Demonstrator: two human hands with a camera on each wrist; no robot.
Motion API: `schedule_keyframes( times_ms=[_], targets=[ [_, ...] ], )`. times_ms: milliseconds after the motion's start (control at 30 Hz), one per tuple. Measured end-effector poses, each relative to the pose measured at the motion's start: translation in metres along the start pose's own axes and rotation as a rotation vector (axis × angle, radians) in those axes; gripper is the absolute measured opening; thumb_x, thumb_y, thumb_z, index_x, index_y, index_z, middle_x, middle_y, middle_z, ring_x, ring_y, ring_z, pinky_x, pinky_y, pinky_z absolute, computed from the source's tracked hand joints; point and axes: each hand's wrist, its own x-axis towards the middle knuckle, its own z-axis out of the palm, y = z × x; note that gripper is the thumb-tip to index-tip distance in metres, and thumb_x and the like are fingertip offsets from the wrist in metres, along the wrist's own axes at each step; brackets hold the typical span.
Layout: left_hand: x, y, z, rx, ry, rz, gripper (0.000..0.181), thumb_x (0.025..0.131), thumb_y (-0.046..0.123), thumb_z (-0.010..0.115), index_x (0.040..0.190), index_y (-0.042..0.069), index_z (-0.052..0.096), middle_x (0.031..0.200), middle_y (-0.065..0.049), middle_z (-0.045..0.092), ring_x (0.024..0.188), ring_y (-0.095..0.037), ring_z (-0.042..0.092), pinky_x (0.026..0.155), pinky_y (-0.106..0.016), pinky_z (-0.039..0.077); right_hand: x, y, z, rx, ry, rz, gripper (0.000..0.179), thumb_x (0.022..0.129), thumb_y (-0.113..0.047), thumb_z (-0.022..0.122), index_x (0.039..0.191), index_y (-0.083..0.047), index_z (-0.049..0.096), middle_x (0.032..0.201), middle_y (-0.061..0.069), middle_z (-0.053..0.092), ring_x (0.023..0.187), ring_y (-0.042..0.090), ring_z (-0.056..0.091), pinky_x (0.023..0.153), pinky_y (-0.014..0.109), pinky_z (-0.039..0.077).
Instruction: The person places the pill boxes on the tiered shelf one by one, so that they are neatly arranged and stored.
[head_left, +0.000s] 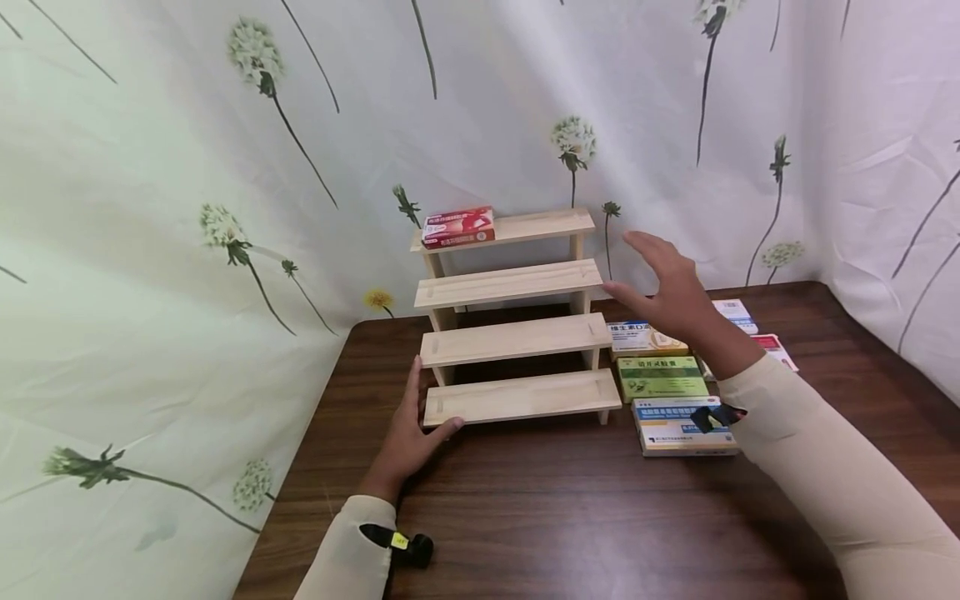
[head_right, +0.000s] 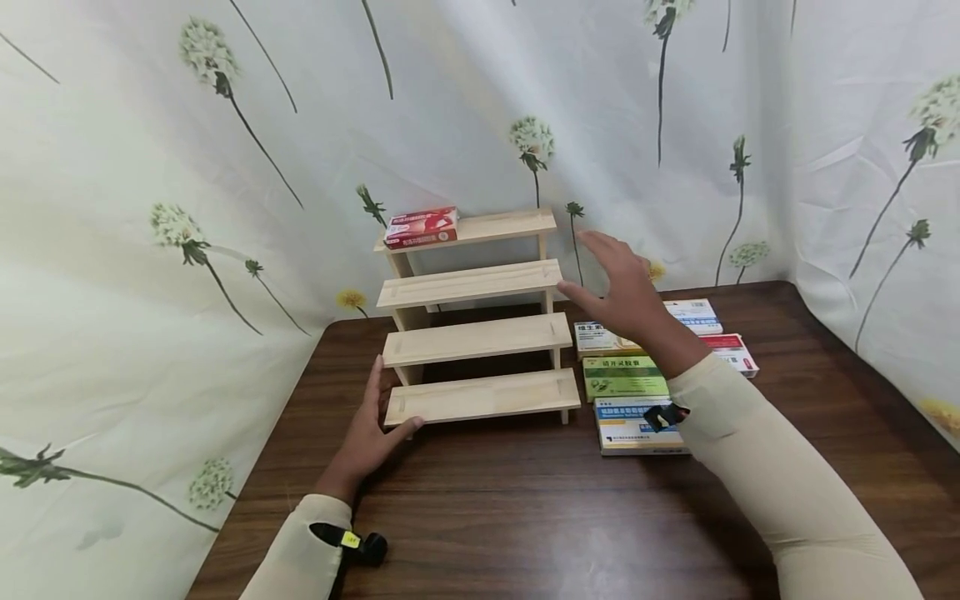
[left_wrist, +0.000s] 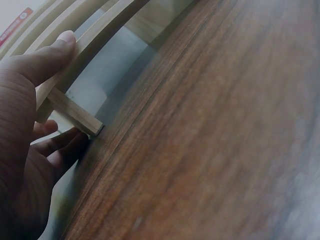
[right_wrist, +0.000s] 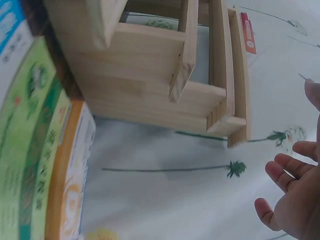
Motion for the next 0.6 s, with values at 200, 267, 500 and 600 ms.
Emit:
schedule_keyframes(
  times_ms=[200,267,500,600],
  targets=[
    [0.000,0.001,0.000,-0.009,-0.004,-0.002,0.124,0.095,0.029,0.089,0.175,0.046,-0.004,0.171,-0.023,0.040,0.147,-0.042,0.058,0.114,-0.059,0.051,-0.021,0.017,-0.010,0.012,-0.004,0.041,0.079,0.103,-0.035,0.078,0.170,-0.013,0.042,0.177,0.019,0.035,0.164,0.047,0.029,0.123,0.079,0.027],
    [0.000,0.001,0.000,-0.010,-0.004,0.005,0.124,0.095,0.027,0.089,0.175,0.045,-0.004,0.171,-0.023,0.041,0.146,-0.042,0.059,0.113,-0.058,0.051,-0.027,0.022,-0.014,0.015,-0.003,0.056,0.078,0.103,-0.035,0.077,0.169,-0.011,0.043,0.177,0.019,0.034,0.164,0.048,0.028,0.122,0.080,0.027],
    [0.001,0.001,0.000,-0.004,-0.006,0.031,0.123,0.096,0.025,0.088,0.175,0.043,-0.005,0.169,-0.024,0.043,0.145,-0.040,0.059,0.115,-0.058,0.050,-0.047,0.044,-0.031,-0.006,-0.022,0.142,0.079,0.102,-0.035,0.079,0.167,-0.006,0.044,0.177,0.022,0.032,0.163,0.052,0.025,0.120,0.083,0.024],
    [0.000,0.001,0.000,0.003,0.004,0.029,0.125,0.095,0.025,0.089,0.175,0.044,-0.004,0.168,-0.024,0.046,0.145,-0.039,0.060,0.116,-0.059,0.048,-0.058,0.054,-0.037,-0.012,-0.028,0.182,0.080,0.101,-0.034,0.080,0.167,-0.006,0.045,0.176,0.023,0.032,0.163,0.053,0.026,0.119,0.084,0.026]
  ],
)
